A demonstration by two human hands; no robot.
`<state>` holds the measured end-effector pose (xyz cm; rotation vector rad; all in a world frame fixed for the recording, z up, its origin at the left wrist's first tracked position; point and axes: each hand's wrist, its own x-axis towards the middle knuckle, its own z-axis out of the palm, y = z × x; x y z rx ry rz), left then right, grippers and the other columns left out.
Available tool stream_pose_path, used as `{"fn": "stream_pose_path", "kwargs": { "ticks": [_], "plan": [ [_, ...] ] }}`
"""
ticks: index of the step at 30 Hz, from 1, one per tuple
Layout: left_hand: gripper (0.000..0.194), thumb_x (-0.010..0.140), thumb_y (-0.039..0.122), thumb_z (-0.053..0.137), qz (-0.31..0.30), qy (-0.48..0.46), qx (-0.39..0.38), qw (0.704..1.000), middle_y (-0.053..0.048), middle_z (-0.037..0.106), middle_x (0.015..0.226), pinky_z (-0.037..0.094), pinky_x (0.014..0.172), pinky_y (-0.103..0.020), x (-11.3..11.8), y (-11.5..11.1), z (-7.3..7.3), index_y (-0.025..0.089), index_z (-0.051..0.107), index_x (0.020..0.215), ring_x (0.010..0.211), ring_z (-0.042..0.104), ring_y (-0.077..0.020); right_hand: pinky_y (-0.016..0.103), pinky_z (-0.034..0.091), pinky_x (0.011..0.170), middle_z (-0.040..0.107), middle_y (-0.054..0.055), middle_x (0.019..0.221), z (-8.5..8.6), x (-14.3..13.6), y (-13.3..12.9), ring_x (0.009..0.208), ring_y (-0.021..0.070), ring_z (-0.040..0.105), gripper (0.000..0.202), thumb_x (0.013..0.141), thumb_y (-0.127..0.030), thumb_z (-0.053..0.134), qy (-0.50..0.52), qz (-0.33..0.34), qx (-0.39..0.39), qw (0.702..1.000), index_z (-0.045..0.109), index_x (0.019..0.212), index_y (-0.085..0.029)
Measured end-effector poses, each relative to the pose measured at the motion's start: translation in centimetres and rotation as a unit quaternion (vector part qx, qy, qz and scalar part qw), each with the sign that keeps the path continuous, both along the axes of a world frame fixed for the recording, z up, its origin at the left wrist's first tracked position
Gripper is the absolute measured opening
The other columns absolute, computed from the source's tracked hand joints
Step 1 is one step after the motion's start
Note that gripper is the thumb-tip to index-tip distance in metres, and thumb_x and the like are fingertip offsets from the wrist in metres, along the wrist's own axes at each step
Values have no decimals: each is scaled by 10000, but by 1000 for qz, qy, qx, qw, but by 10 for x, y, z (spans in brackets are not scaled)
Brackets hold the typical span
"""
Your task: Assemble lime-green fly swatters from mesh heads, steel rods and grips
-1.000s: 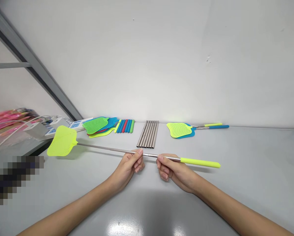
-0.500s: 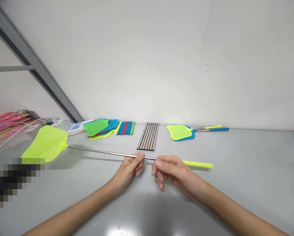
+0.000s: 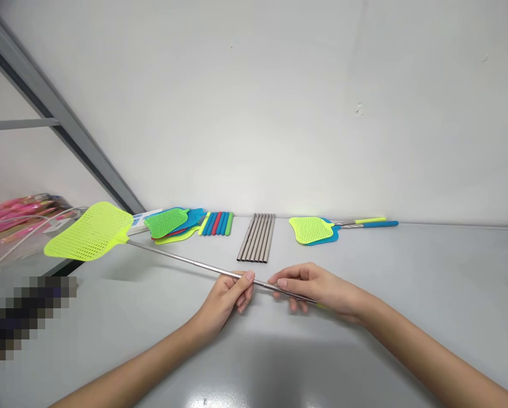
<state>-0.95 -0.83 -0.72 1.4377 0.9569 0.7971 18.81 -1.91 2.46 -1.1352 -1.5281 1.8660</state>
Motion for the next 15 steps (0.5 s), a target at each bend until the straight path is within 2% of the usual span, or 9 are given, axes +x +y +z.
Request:
{"fn": "stream_pose_path", "kwargs": {
  "ticks": [2, 5, 10, 15],
  "plan": [
    [445, 809, 450, 382, 0, -2, 1, 1000, 54, 340, 384, 239, 447, -210, 0, 0, -1, 153, 439, 483, 391, 314, -67, 211, 304, 472, 594, 56, 824, 0, 1, 0, 517, 61, 403, 299, 766, -400, 537, -23, 34, 7, 999, 623, 879, -137],
    [454, 806, 450, 383, 2, -3, -1, 1000, 52, 341, 372, 243, 453, -212, 0, 0, -1, 152, 445, 469, 387, 312, -67, 207, 248, 443, 575, 30, 732, -1, 2, 1, 459, 38, 323, 305, 766, -411, 532, -31, 41, 1, 999, 625, 827, -127],
    [466, 801, 457, 389, 8, -5, -9, 1000, 49, 341, 374, 250, 463, -216, 1, 0, -1, 152, 437, 451, 391, 320, -69, 203, 225, 423, 552, 19, 700, -5, 3, 2, 440, 34, 318, 342, 762, -428, 526, -38, 36, -17, 998, 618, 891, -125],
    [454, 801, 447, 398, 14, -16, -10, 1000, 51, 337, 371, 251, 460, -217, 1, 0, -2, 152, 449, 459, 388, 328, -72, 198, 186, 394, 503, -8, 603, -12, 6, 4, 406, 29, 304, 326, 765, -422, 525, -26, 42, -47, 998, 619, 832, -117]
  ]
}}
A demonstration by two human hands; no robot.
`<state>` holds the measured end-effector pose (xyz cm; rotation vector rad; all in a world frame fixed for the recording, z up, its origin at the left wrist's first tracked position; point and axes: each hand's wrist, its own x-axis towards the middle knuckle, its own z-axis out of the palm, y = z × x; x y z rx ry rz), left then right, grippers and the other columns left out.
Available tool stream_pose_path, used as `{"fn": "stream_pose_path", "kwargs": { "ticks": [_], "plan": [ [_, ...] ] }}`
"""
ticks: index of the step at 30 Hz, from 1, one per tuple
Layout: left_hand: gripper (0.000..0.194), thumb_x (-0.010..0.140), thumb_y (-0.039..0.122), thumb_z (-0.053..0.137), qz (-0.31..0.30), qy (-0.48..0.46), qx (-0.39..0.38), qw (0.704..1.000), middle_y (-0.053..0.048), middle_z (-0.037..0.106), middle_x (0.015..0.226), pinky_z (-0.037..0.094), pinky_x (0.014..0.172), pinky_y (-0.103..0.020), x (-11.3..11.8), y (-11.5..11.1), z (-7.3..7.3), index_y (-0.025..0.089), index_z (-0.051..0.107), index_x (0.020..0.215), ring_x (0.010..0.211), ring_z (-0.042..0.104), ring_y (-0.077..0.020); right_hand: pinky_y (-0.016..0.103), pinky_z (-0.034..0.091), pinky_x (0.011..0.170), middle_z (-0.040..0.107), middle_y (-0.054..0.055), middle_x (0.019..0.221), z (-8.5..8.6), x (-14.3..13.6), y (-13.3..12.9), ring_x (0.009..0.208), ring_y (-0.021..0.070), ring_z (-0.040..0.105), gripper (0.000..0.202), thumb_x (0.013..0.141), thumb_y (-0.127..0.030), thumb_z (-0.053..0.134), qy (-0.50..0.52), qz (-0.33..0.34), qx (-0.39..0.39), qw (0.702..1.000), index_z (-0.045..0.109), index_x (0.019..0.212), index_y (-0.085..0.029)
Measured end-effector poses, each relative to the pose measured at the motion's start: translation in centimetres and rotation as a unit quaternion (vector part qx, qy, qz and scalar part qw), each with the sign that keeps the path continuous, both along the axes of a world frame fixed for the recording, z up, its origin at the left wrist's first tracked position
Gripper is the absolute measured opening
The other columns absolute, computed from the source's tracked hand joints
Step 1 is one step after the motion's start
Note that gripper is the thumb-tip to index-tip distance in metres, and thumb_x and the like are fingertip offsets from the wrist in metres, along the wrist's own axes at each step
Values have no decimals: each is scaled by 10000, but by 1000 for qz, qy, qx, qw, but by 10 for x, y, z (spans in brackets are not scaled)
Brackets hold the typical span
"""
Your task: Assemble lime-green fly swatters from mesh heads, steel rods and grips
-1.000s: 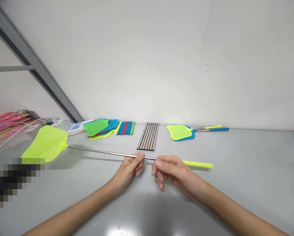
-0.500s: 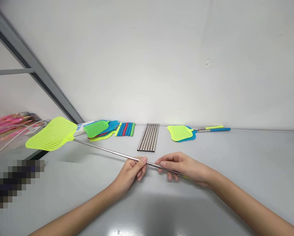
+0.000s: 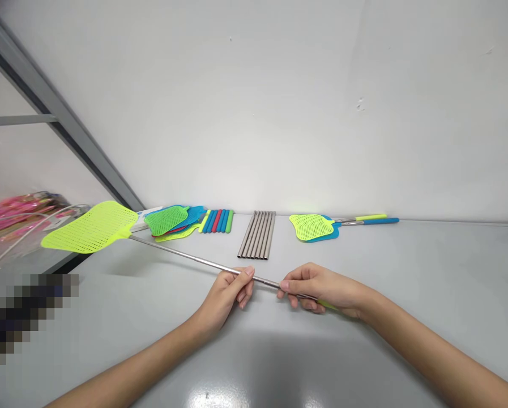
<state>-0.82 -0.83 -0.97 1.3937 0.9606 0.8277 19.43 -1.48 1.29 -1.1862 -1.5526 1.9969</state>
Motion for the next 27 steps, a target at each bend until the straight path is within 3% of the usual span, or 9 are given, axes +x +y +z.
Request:
{"fn": "stream_pose_path", "kwargs": {
  "ticks": [27],
  "plan": [
    [458, 799, 460, 396, 5, -6, -7, 1000, 50, 334, 377, 251, 463, -219, 0, 1, -1, 153, 448, 463, 391, 324, -69, 188, 192, 405, 402, -31, 594, 3, 4, 0, 449, 43, 273, 314, 765, -430, 524, -9, 16, -35, 999, 591, 829, -130]
  ]
}}
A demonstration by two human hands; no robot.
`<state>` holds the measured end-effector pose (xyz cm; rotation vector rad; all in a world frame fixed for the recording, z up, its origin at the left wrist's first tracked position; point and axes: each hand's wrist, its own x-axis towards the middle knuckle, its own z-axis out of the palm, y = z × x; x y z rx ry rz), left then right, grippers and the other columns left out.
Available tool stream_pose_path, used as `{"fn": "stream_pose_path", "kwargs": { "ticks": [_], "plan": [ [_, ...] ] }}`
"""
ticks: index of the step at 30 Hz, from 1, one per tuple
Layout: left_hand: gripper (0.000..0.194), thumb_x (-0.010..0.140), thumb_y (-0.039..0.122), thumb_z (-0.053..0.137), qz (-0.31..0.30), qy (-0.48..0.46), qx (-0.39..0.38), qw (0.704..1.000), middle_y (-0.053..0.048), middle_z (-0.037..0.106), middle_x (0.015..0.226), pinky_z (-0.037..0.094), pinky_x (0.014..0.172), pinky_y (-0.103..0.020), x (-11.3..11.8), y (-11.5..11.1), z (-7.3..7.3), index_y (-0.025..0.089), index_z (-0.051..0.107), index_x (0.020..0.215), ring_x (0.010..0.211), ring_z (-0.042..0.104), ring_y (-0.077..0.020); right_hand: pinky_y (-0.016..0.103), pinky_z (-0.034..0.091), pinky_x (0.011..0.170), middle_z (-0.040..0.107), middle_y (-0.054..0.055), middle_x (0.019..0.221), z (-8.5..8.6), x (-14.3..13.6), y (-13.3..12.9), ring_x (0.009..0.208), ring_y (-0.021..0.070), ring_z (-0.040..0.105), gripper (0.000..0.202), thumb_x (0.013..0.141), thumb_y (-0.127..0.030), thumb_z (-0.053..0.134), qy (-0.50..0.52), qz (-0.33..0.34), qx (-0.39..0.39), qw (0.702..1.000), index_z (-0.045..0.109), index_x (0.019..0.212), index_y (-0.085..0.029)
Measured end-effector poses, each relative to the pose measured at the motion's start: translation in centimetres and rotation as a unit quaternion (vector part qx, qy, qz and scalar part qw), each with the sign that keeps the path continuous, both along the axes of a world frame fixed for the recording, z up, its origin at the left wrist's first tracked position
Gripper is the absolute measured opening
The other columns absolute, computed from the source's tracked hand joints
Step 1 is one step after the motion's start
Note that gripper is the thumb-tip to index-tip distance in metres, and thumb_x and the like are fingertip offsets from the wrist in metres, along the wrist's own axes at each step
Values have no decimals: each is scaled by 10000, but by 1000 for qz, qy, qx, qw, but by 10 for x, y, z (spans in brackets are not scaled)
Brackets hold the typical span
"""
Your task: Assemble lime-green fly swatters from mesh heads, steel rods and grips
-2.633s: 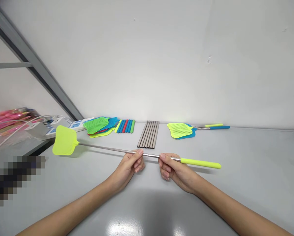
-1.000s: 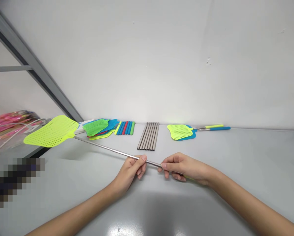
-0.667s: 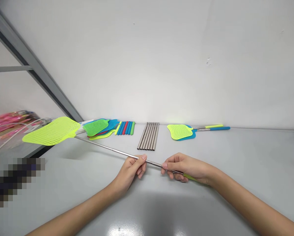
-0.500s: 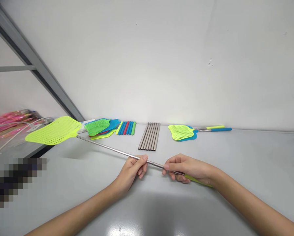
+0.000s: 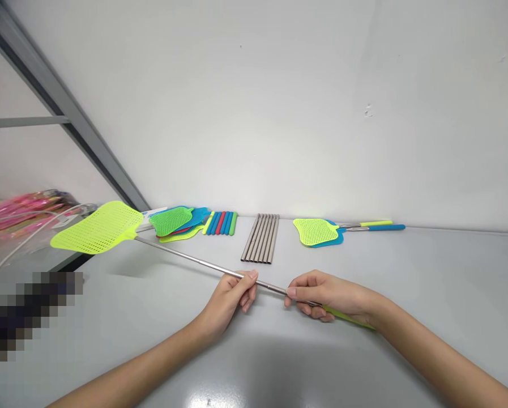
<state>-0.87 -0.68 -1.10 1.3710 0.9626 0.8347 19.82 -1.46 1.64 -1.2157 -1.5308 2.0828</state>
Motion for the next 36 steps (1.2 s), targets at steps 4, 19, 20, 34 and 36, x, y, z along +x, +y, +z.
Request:
{"fn": "stream_pose_path", "kwargs": {
  "ticks": [4, 19, 20, 34, 36],
  "plan": [
    [456, 802, 466, 388, -7, 3, 3, 1000, 52, 330, 381, 258, 459, -216, 0, 0, 0, 153, 445, 476, 389, 326, -68, 188, 180, 401, 403, -33, 595, 0, 0, 0, 442, 39, 267, 309, 771, -429, 517, 1, 3, 2, 1000, 586, 820, -132],
    [335, 775, 409, 476, -64, 24, 56, 996, 62, 335, 483, 229, 459, -205, 0, -7, 4, 156, 414, 564, 464, 310, -63, 186, 156, 381, 371, -55, 545, 8, -11, -10, 413, 35, 237, 297, 764, -439, 513, 1, -11, 25, 1000, 563, 783, -147],
    [328, 773, 404, 480, -65, 22, 55, 996, 61, 341, 489, 234, 463, -204, 0, -7, 4, 155, 420, 568, 469, 314, -63, 186, 155, 381, 371, -54, 544, 8, -11, -11, 414, 36, 236, 289, 770, -431, 509, 3, -11, 24, 1000, 562, 782, -148],
    [277, 745, 407, 520, -74, 11, 43, 996, 52, 373, 540, 270, 455, -187, 0, -6, 4, 145, 493, 660, 479, 357, -63, 184, 171, 369, 370, -54, 538, 4, -10, -9, 400, 36, 236, 312, 782, -445, 486, -14, -5, 48, 999, 573, 787, -147],
    [301, 761, 420, 489, -81, 18, 40, 996, 47, 388, 519, 285, 458, -190, 0, -6, 4, 140, 513, 653, 469, 369, -68, 183, 168, 364, 370, -54, 536, 5, -8, -8, 396, 35, 233, 324, 779, -458, 485, -19, -2, 55, 998, 578, 787, -147]
  ]
}}
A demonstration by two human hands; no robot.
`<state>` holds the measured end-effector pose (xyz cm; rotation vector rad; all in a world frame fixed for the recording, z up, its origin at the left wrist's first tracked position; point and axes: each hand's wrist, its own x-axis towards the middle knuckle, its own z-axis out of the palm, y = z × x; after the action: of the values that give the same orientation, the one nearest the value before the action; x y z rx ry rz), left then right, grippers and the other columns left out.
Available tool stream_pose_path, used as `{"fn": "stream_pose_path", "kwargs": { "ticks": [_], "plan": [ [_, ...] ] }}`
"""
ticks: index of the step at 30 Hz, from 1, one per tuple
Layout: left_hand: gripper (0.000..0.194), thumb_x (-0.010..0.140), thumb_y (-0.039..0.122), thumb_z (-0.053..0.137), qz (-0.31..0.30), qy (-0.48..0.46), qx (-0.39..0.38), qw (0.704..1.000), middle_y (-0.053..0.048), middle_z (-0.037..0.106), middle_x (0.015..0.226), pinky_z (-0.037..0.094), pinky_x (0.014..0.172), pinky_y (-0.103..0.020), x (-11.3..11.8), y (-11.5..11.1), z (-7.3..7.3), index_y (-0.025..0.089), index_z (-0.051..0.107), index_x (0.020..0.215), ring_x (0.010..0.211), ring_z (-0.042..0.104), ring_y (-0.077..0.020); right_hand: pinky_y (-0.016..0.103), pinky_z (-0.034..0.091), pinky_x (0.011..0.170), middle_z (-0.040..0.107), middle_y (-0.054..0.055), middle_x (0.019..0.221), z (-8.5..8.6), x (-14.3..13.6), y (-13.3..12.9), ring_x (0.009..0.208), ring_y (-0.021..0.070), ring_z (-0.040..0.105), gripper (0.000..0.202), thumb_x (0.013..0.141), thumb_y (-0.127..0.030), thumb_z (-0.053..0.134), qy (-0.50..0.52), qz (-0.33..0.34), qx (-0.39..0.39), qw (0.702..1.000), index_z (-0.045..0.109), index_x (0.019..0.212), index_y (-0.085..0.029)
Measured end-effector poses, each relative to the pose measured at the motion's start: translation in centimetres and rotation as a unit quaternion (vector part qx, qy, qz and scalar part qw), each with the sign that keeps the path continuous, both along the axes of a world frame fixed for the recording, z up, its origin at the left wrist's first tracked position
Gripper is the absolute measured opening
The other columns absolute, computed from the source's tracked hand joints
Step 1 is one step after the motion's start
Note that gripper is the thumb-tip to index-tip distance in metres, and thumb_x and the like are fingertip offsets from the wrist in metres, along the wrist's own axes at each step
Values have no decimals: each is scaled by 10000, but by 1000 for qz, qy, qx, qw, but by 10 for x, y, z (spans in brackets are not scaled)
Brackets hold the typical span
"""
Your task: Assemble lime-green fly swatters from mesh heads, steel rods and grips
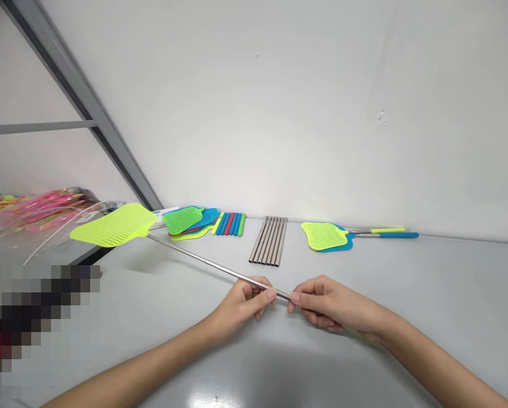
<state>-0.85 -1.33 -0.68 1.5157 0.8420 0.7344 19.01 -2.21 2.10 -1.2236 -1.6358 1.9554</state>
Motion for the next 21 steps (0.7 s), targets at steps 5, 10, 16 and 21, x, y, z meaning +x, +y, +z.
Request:
{"fn": "stream_pose_path", "kwargs": {
  "ticks": [5, 10, 16, 21],
  "plan": [
    [445, 845, 414, 307, -50, 86, 59, 993, 13, 450, 482, 346, 507, -214, 1, -13, 9, 136, 567, 615, 474, 426, -91, 180, 161, 352, 378, -47, 539, 1, 3, 1, 396, 37, 247, 401, 737, -531, 493, -26, -7, 16, 1000, 579, 761, -139],
    [230, 823, 227, 394, -27, 151, 409, 900, -88, 566, 904, 380, 776, -293, 1, -28, 25, 147, 557, 965, 865, 484, -167, 175, 162, 341, 344, -60, 508, -1, -1, 0, 380, 34, 223, 417, 741, -549, 470, -24, 5, 22, 999, 540, 682, -142],
    [228, 829, 112, 345, -32, 342, 486, 804, -47, 541, 843, 365, 704, -307, 3, -22, 19, 173, 509, 976, 782, 461, -164, 161, 181, 323, 326, -68, 501, 0, -6, -4, 370, 31, 226, 402, 769, -538, 434, -58, 27, 38, 997, 503, 673, -154],
    [196, 779, 43, 367, -25, 395, 548, 737, -10, 504, 713, 293, 596, -280, 1, -16, 9, 171, 502, 844, 632, 407, -142, 160, 165, 311, 321, -69, 505, 0, -6, -6, 366, 29, 215, 404, 778, -539, 417, -52, 43, 38, 997, 427, 617, -168]
  ]
}}
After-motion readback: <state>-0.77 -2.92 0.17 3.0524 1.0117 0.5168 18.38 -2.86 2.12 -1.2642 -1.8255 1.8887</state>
